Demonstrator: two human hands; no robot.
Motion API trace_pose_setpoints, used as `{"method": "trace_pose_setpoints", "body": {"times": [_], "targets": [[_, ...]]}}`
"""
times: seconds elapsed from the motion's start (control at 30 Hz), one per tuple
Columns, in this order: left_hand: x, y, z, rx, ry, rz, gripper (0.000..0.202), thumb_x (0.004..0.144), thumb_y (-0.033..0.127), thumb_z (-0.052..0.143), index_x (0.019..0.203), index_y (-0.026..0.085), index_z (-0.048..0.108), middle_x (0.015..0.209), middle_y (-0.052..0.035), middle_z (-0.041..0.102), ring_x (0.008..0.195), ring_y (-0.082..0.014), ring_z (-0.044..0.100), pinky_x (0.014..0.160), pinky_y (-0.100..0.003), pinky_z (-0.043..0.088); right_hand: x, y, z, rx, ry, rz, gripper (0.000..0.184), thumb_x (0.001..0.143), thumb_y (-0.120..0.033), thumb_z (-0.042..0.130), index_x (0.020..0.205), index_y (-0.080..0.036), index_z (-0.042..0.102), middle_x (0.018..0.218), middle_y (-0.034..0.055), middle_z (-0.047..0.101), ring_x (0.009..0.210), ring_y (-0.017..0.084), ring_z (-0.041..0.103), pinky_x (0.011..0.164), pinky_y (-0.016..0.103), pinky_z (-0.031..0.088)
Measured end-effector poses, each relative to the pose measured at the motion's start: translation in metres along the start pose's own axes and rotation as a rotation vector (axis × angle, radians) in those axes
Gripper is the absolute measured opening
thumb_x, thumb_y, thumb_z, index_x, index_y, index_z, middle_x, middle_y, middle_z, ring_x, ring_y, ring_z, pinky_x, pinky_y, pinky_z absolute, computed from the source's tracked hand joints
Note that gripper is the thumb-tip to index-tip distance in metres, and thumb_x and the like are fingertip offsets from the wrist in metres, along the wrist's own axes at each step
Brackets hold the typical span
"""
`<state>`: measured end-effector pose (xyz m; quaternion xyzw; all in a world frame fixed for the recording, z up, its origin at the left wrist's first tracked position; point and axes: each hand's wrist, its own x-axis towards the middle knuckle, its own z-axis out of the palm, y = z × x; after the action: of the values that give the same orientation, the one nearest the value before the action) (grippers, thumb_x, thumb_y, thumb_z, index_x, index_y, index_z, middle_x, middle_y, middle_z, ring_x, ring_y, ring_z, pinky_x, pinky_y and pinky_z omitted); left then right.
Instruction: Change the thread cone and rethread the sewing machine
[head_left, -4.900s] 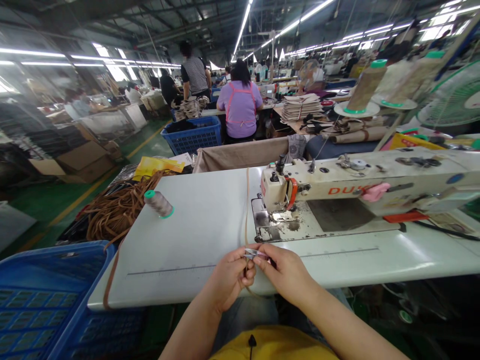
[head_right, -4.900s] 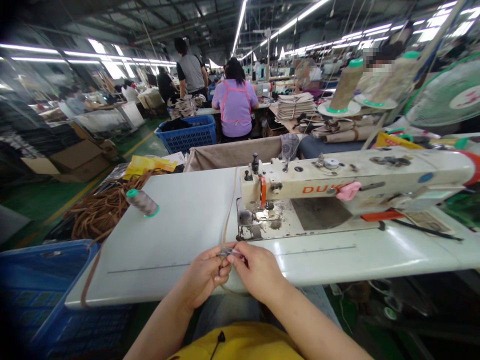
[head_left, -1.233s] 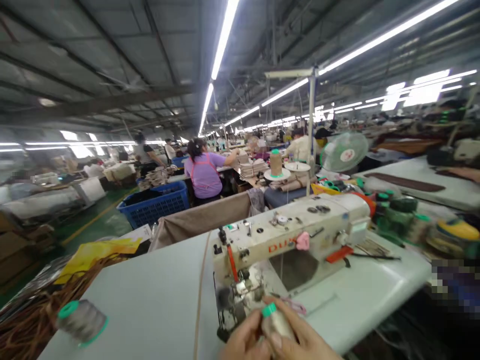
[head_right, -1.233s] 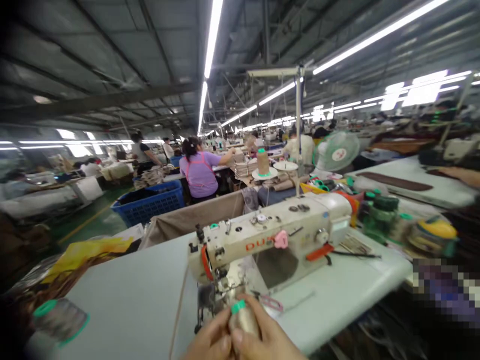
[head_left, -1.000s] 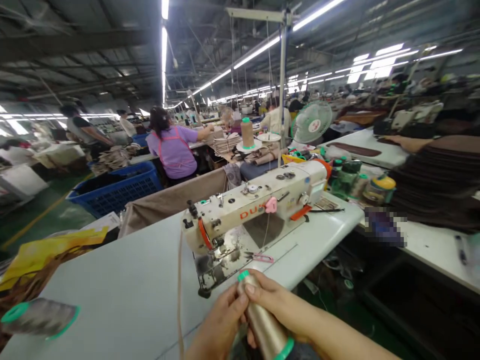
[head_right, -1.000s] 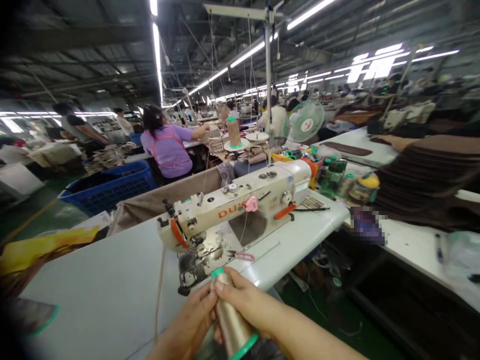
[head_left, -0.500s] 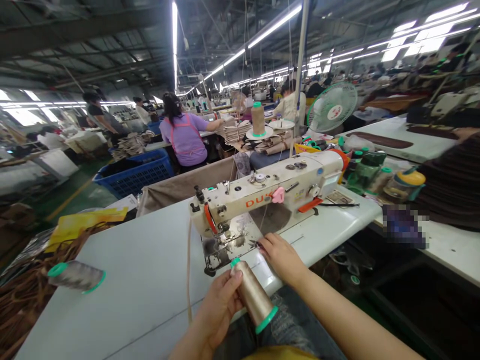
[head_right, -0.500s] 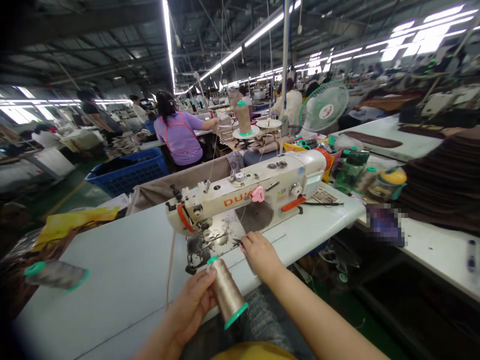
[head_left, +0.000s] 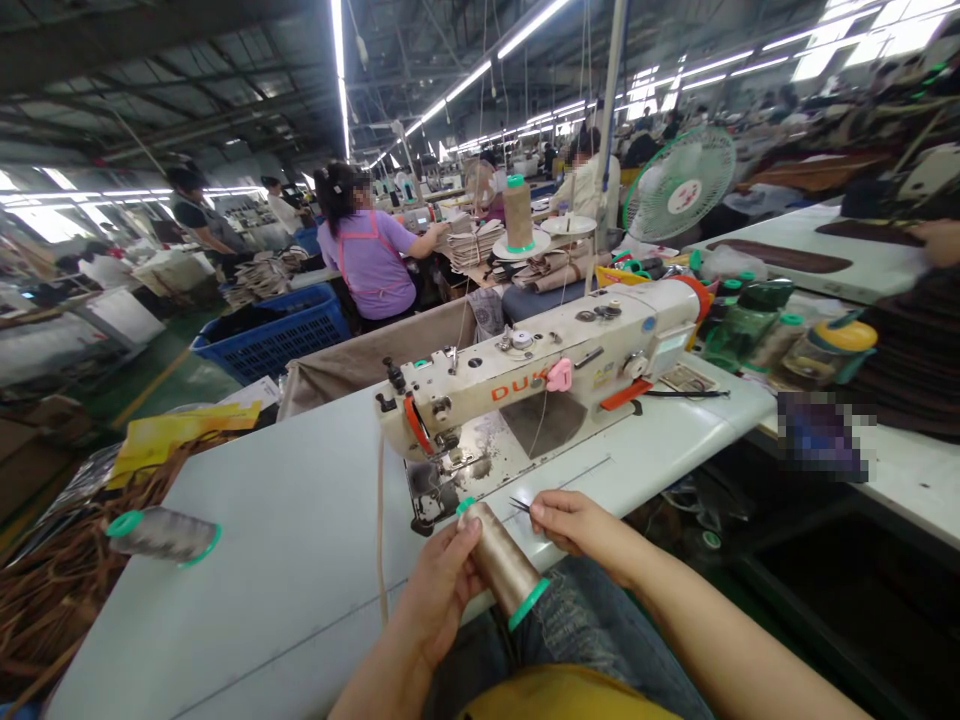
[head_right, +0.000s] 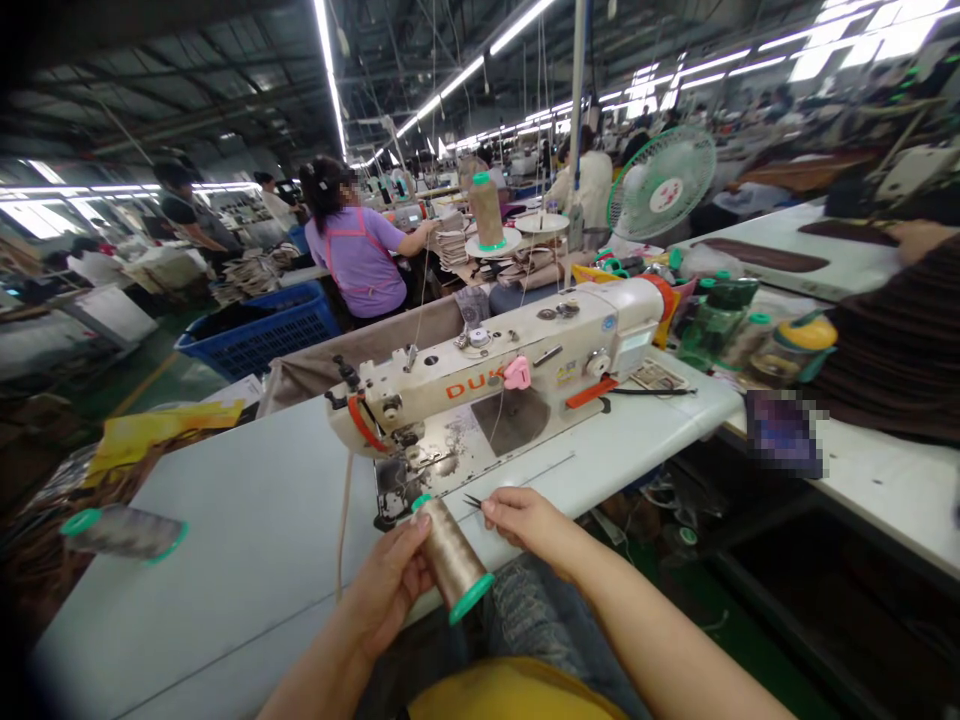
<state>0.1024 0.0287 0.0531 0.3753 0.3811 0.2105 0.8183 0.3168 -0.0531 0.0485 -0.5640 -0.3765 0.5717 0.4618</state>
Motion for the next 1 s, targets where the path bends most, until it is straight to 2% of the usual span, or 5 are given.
{"method": "trace_pose_setpoints", "body": {"times": [0.13,0.57,0.73,0.83,1.0], "targets": [[-0.003,0.003,0.003,0.005,0.000,0.006,0.058,0.082,0.056,0.087,0.117,0.013,0.072,0.121,-0.0169,0.073,0.109,-0.0291,0.072,0.100,-0.040,0.059,-0.002,-0.008,0.006,0.136,-0.032,0.049,0.066,0.071,-0.082,0.073,0.078,-0.018,0.056,0.048,-0.0124,0.028,0.046,0.006,0.017,0.049,0.026,0.008],[-0.009,0.005,0.006,0.047,-0.050,-0.014,0.059,0.077,0.057,0.090,0.113,0.014,0.071,0.111,-0.0150,0.075,0.108,-0.0305,0.071,0.096,-0.040,0.060,0.010,-0.015,0.018,0.114,-0.050,-0.017,0.065,0.076,-0.082,0.070,0.074,-0.020,0.051,0.053,-0.0115,0.026,0.050,0.006,0.016,0.050,0.024,0.009],[-0.008,0.003,0.003,0.058,-0.068,-0.021,0.062,0.078,0.058,0.089,0.116,0.013,0.070,0.110,-0.0156,0.074,0.109,-0.0306,0.071,0.096,-0.040,0.059,0.026,-0.004,0.003,-0.325,0.196,-0.160,0.048,0.094,-0.062,0.058,0.072,-0.021,0.052,0.063,-0.0043,0.044,0.061,0.012,0.040,0.059,0.026,0.032],[-0.005,0.003,0.003,0.068,-0.047,-0.011,0.064,0.076,0.059,0.091,0.115,0.013,0.070,0.111,-0.0152,0.074,0.106,-0.0293,0.072,0.097,-0.040,0.059,0.032,-0.006,-0.004,-0.669,0.344,-0.260,0.021,0.097,-0.037,0.058,0.093,-0.018,0.066,0.086,0.0047,0.063,0.085,0.020,0.058,0.081,0.033,0.046],[-0.002,0.007,0.008,0.116,0.022,0.061,0.067,0.074,0.060,0.091,0.116,0.013,0.069,0.118,-0.0170,0.072,0.109,-0.0316,0.070,0.096,-0.042,0.059,0.017,-0.021,0.004,-0.786,0.474,-0.366,0.031,0.095,-0.032,0.065,0.121,-0.017,0.068,0.118,0.0136,0.068,0.115,0.029,0.060,0.108,0.044,0.044]]}}
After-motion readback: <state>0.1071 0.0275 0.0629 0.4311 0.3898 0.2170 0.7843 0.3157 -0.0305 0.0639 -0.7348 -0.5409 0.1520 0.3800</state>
